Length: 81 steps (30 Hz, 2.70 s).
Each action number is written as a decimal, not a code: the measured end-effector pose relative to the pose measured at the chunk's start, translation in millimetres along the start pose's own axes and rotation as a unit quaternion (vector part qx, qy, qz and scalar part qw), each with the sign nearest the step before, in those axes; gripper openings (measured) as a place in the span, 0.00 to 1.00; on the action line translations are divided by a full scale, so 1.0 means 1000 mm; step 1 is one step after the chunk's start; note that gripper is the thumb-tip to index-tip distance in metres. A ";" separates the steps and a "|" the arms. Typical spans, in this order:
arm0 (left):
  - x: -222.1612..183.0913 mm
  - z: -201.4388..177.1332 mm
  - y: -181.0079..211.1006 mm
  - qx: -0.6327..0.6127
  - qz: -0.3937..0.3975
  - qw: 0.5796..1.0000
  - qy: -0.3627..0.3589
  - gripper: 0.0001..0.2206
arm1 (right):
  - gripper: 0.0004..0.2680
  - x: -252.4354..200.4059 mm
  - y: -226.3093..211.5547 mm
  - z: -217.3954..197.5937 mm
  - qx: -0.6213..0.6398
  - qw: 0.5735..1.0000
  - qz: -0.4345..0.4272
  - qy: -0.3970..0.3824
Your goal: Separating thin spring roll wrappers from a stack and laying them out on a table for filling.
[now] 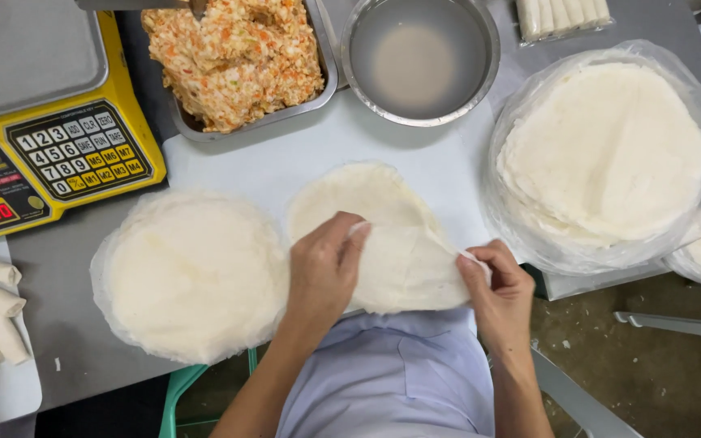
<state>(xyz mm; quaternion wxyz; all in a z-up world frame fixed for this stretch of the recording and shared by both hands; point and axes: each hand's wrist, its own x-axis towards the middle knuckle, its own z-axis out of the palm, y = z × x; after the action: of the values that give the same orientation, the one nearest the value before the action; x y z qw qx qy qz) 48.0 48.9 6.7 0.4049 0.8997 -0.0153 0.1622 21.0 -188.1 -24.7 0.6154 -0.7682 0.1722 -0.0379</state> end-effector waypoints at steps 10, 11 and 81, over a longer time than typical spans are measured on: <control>0.003 0.000 0.033 -0.178 -0.033 0.976 -0.123 0.10 | 0.06 -0.011 -0.010 0.027 -0.023 0.999 -0.035 -0.013; 0.005 -0.002 0.033 -0.161 -0.029 0.978 -0.129 0.09 | 0.03 -0.011 -0.008 0.028 -0.041 0.999 -0.027 0.006; -0.060 -0.214 -0.059 -0.503 -0.289 0.795 0.178 0.42 | 0.16 -0.064 -0.125 0.213 0.294 0.849 0.119 -0.423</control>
<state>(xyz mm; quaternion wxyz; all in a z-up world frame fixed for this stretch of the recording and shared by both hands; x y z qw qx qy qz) -58.8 239.8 78.3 0.8242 0.4868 0.2381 0.1644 46.0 53.4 53.9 0.8255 -0.4669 -0.0343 0.3152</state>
